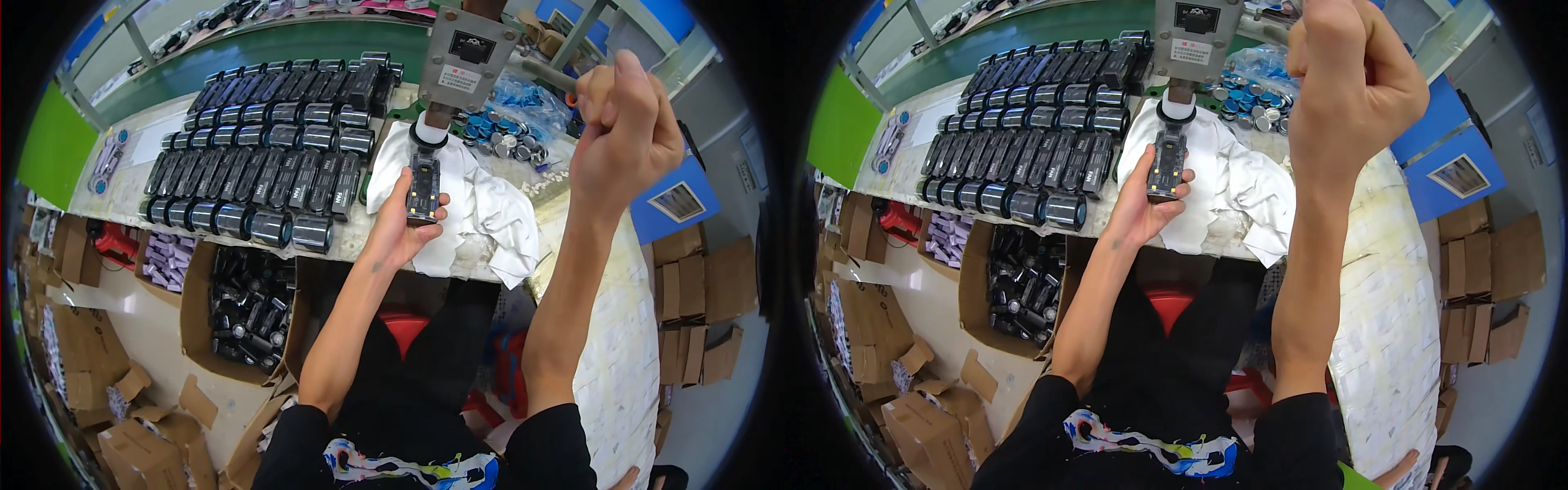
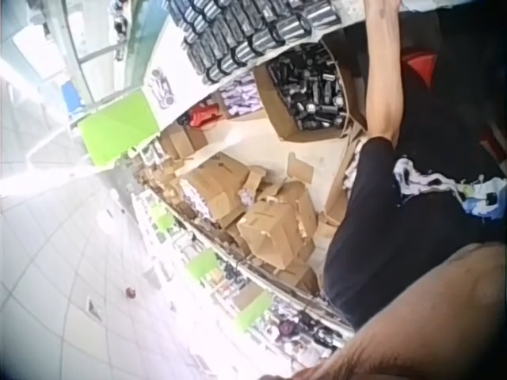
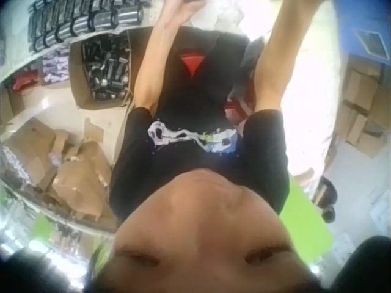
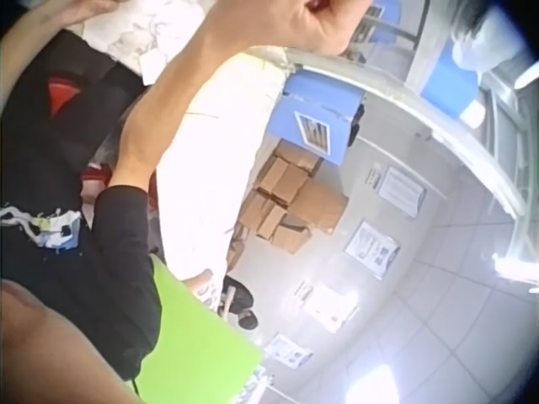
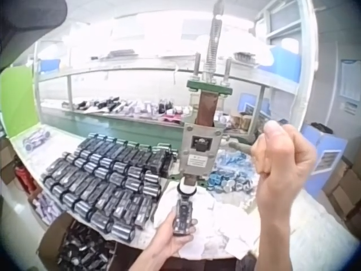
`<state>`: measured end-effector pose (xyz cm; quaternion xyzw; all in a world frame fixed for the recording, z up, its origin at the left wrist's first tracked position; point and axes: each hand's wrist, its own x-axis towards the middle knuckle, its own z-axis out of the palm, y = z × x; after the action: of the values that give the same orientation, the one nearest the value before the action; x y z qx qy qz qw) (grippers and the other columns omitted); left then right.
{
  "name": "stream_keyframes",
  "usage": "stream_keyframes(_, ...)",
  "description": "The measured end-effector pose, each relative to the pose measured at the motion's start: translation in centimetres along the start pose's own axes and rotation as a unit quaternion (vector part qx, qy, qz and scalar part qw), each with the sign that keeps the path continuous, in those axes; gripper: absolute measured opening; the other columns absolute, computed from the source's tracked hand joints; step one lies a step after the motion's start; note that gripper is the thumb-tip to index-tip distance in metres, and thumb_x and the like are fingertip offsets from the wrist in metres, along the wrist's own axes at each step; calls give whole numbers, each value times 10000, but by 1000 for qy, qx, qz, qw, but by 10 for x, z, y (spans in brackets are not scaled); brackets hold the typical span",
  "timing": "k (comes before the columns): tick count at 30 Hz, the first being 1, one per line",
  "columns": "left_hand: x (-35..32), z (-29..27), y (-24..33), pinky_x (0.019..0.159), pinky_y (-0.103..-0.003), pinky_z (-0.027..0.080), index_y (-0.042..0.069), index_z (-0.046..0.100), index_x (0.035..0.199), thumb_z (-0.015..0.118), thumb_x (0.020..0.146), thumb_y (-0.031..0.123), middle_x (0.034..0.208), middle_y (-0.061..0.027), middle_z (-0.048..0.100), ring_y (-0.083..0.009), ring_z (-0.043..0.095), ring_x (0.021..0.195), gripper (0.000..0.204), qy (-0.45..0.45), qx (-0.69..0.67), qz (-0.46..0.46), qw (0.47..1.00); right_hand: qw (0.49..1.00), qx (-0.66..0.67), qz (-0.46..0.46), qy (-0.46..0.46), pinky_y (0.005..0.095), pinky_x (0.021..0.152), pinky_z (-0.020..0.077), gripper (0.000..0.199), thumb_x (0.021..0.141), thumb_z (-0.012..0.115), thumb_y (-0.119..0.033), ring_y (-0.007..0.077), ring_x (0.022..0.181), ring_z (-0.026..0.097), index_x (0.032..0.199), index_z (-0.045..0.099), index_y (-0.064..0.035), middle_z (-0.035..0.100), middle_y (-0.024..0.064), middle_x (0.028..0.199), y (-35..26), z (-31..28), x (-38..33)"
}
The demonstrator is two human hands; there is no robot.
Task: The person assembles a circular lens component into a handheld electronic device housing using a manual pressing machine.
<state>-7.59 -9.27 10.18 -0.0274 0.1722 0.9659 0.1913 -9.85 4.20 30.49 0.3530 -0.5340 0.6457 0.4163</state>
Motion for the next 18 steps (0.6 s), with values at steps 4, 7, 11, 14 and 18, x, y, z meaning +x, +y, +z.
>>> stream_keyframes(4,1,-4,4,408,-197,373,46,482,1150,344,992,457,865,-108,550,-136,517,641,461,7,15,15,1000,999,5,15,-38,278,536,352,370,858,610,-113,106,492,394,539,431,-55,413,22,509,5,-3,6)
stream_keyframes(7,-3,-6,3,441,-224,392,86,460,1067,375,976,489,842,-121,597,-168,576,662,422,5,23,2,1000,996,4,74,-44,267,546,353,368,871,604,-134,111,507,398,555,433,-57,423,33,534,6,-4,24)
stream_keyframes(11,-46,6,-9,469,-222,393,105,463,1122,390,979,464,834,-71,583,-136,564,677,393,83,187,28,979,991,23,87,-100,255,578,356,321,897,593,-169,100,527,392,619,483,-51,418,24,585,18,-2,63)
stream_keyframes(14,-80,16,-27,487,-219,383,82,422,1185,437,982,367,832,-44,560,-92,535,663,351,94,366,82,922,992,-17,124,-11,225,418,265,349,904,555,-201,66,409,337,579,468,-107,409,-15,483,15,11,86)
stream_keyframes(18,-125,13,-32,556,-217,412,7,307,1375,511,948,316,874,-49,536,-77,515,702,566,133,464,142,864,981,10,178,-73,249,430,300,352,910,557,-248,92,407,350,605,467,-96,417,-1,495,33,6,106)
